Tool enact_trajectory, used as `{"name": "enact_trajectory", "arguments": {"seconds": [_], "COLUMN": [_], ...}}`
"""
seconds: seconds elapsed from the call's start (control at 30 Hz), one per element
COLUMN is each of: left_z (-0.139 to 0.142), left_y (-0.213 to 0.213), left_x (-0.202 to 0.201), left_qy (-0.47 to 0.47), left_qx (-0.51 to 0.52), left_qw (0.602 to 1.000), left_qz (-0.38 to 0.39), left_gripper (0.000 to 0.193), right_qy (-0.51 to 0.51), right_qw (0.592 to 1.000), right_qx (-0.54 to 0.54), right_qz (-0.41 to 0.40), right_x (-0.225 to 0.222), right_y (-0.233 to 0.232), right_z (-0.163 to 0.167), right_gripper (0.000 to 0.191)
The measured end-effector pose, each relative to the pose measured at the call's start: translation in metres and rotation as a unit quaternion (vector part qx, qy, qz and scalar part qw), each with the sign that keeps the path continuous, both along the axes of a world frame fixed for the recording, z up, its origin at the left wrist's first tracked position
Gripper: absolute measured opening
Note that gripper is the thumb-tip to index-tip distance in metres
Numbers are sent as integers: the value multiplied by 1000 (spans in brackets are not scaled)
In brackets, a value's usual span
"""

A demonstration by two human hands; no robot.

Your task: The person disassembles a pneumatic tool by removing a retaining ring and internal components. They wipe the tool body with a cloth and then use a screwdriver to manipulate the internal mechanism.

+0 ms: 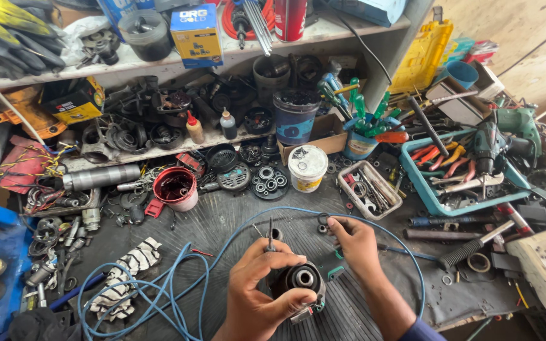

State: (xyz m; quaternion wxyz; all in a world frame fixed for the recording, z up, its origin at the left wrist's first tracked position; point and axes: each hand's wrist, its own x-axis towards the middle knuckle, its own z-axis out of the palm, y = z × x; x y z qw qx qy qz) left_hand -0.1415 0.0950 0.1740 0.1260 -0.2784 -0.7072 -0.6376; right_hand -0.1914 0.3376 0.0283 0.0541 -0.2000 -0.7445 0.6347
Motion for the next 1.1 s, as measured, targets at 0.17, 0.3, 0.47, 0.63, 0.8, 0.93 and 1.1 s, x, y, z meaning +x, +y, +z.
{"name": "enact_trajectory", "arguments": {"seconds": [0.17, 0.3, 0.47, 0.63, 0.8, 0.93, 1.1], "left_z": [0, 2, 2, -1, -3, -7, -24], "left_y": [1, 1, 0, -1, -1, -1, -4], "left_x": [1, 0, -1, -3, -4, -1, 8], "left_qy": [-6, 12, 22, 34, 48, 52, 78], "left_qx": [-2, -2, -7, -2, -11, -11, 151], "left_qw": [1000, 1000, 1000, 999, 999, 998, 985], "left_qz": [-4, -1, 0, 3, 15, 44, 28], "left_gripper": [46, 44, 46, 49, 51, 66, 74], "right_qy": [-94, -130, -162, -144, 31, 241, 289], "right_qw": [950, 941, 940, 907, 962, 904, 834], "right_qx": [287, 289, 279, 376, 222, -56, -118], "right_qz": [82, 116, 114, 121, 154, 349, 455], "right_x": [-19, -35, -42, -36, -24, 9, 25], "right_y": [42, 56, 59, 56, 30, -5, -35], "right_z": [-31, -52, -59, -25, 52, 109, 139], "right_gripper": [27, 25, 25, 26, 45, 57, 62]}}
